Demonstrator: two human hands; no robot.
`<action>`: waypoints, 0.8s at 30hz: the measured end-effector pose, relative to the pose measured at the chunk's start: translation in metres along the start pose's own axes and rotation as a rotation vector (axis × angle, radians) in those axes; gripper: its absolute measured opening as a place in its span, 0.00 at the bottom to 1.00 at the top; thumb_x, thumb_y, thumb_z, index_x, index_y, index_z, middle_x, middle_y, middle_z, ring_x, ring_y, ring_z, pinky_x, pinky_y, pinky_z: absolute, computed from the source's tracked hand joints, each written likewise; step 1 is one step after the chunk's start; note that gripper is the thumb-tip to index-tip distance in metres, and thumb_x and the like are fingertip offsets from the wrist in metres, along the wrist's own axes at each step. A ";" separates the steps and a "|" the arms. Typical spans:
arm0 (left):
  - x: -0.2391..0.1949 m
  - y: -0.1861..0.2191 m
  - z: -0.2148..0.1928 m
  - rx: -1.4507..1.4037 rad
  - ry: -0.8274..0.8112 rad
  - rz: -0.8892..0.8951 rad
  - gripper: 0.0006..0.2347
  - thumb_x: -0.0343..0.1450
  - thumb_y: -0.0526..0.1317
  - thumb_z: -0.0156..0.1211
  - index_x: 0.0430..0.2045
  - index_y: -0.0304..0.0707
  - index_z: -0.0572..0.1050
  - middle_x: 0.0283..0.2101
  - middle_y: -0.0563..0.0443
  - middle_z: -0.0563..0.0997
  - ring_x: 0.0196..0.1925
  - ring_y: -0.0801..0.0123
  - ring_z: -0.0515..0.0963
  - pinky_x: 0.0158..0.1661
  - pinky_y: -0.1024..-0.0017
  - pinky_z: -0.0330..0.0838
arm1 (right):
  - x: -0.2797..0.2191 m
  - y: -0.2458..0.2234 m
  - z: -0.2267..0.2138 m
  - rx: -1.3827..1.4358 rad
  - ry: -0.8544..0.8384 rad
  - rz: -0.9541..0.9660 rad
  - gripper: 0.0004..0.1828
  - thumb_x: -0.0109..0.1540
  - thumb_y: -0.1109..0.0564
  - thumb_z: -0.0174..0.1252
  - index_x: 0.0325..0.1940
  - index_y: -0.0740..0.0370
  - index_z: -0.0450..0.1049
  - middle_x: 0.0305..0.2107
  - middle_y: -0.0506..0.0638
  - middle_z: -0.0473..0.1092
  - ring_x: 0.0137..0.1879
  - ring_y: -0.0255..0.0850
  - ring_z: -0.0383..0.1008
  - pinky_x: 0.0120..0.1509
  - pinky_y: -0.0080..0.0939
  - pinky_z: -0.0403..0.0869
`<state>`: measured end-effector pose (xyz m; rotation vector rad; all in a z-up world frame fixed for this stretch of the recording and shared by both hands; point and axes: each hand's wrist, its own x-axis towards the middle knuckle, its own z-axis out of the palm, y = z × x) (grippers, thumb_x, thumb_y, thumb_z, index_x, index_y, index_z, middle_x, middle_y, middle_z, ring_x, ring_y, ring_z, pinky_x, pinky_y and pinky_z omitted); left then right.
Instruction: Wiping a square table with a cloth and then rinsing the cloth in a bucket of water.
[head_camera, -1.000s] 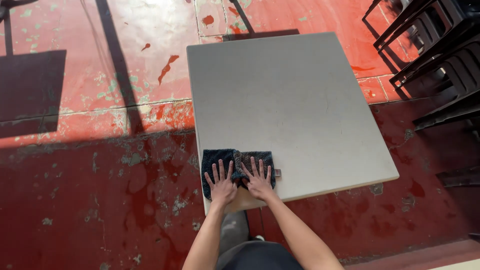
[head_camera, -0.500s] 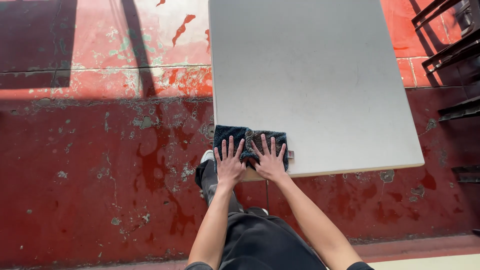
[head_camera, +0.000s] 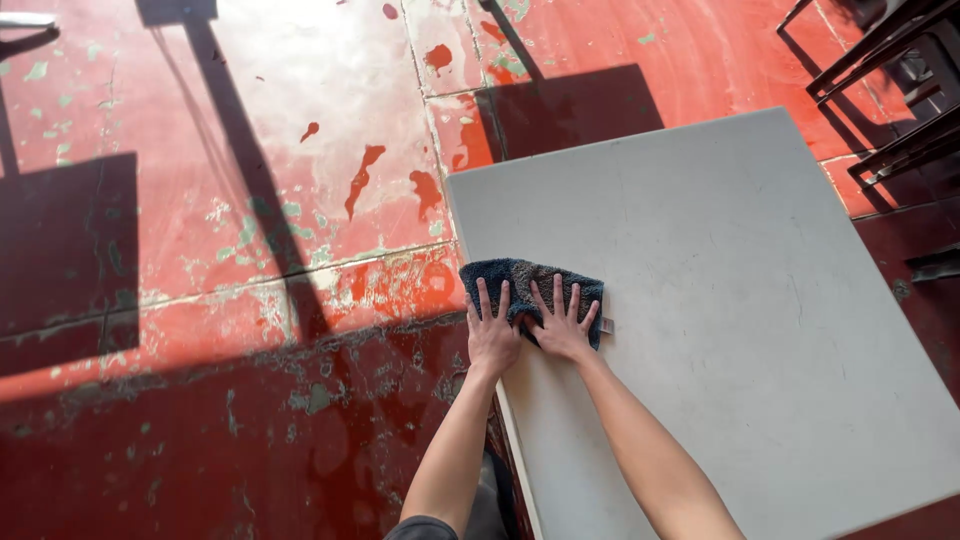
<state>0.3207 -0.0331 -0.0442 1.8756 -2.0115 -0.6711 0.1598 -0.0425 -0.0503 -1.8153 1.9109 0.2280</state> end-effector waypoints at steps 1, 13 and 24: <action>0.019 0.000 -0.013 0.000 0.000 0.021 0.31 0.76 0.52 0.51 0.75 0.57 0.49 0.79 0.38 0.34 0.78 0.28 0.38 0.72 0.44 0.43 | 0.013 -0.004 -0.006 0.005 0.014 0.014 0.45 0.65 0.25 0.41 0.80 0.24 0.28 0.78 0.47 0.15 0.82 0.61 0.13 0.71 0.82 0.19; -0.016 -0.012 -0.033 0.225 -0.205 0.322 0.32 0.76 0.51 0.49 0.74 0.42 0.46 0.77 0.30 0.35 0.78 0.33 0.27 0.71 0.35 0.23 | -0.048 -0.014 0.025 0.057 0.155 0.050 0.36 0.69 0.28 0.33 0.80 0.22 0.34 0.79 0.41 0.20 0.83 0.51 0.18 0.77 0.73 0.22; -0.231 0.007 -0.040 0.129 -0.485 0.560 0.30 0.74 0.42 0.53 0.73 0.42 0.51 0.78 0.44 0.43 0.76 0.31 0.28 0.71 0.38 0.33 | -0.305 -0.026 0.151 0.175 0.249 0.279 0.36 0.70 0.32 0.31 0.82 0.34 0.38 0.79 0.40 0.27 0.83 0.45 0.22 0.80 0.63 0.23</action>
